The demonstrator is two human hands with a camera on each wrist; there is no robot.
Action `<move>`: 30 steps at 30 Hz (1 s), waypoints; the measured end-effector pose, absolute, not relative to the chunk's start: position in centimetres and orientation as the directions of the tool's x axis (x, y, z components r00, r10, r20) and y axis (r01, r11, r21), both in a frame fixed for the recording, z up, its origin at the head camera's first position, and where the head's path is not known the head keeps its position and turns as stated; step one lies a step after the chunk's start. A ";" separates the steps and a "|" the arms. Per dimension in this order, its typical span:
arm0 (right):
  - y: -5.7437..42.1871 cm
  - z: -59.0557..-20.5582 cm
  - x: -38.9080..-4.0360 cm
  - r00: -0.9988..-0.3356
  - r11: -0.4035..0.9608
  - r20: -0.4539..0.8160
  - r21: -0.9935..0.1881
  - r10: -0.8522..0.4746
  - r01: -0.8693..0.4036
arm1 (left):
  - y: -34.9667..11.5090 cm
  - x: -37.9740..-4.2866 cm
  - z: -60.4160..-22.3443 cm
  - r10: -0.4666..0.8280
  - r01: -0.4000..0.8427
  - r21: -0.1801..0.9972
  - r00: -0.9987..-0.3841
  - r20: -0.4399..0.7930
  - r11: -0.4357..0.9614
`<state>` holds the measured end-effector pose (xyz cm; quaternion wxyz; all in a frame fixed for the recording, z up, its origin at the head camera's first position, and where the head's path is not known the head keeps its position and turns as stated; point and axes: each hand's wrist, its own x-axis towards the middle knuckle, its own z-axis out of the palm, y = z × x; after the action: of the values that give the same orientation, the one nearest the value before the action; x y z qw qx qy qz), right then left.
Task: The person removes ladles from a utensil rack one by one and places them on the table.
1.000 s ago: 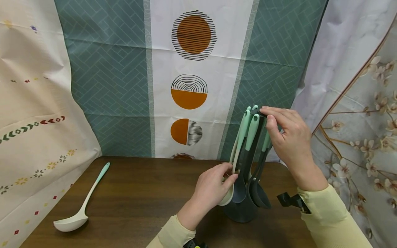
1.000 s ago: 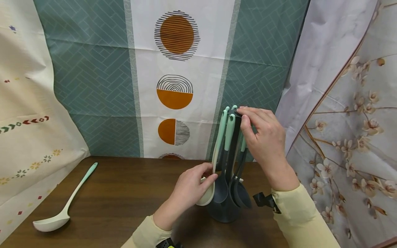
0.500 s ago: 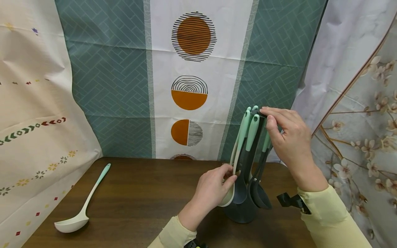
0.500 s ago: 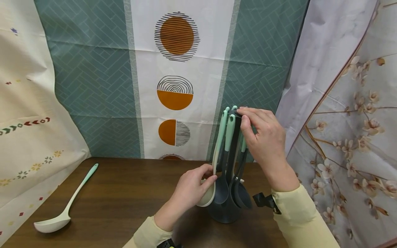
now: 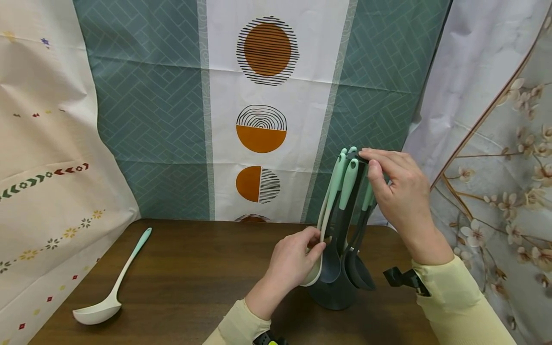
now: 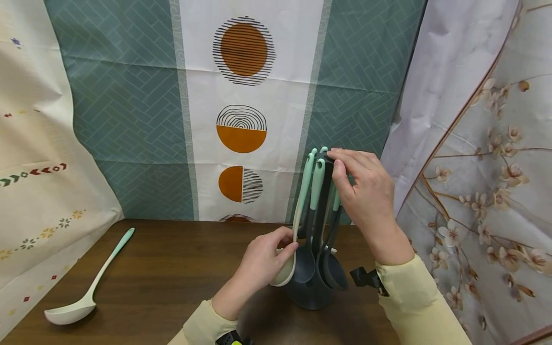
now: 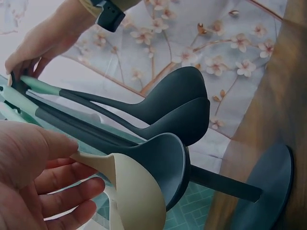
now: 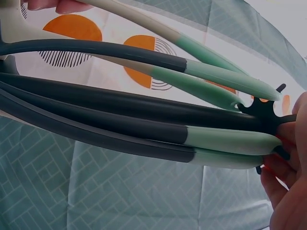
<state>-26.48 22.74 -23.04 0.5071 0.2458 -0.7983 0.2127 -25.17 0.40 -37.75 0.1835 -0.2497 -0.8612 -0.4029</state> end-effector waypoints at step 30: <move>22.7 -23.1 -26.5 -0.373 0.791 0.912 -0.101 -0.169 -0.604 | -0.3 -25.1 -37.2 0.276 0.556 0.621 -0.825 0.492 0.553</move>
<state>-26.51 22.66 -23.13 0.5051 0.2414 -0.8001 0.2153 -25.07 -0.28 -37.21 0.1716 -0.2406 -0.8644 -0.4069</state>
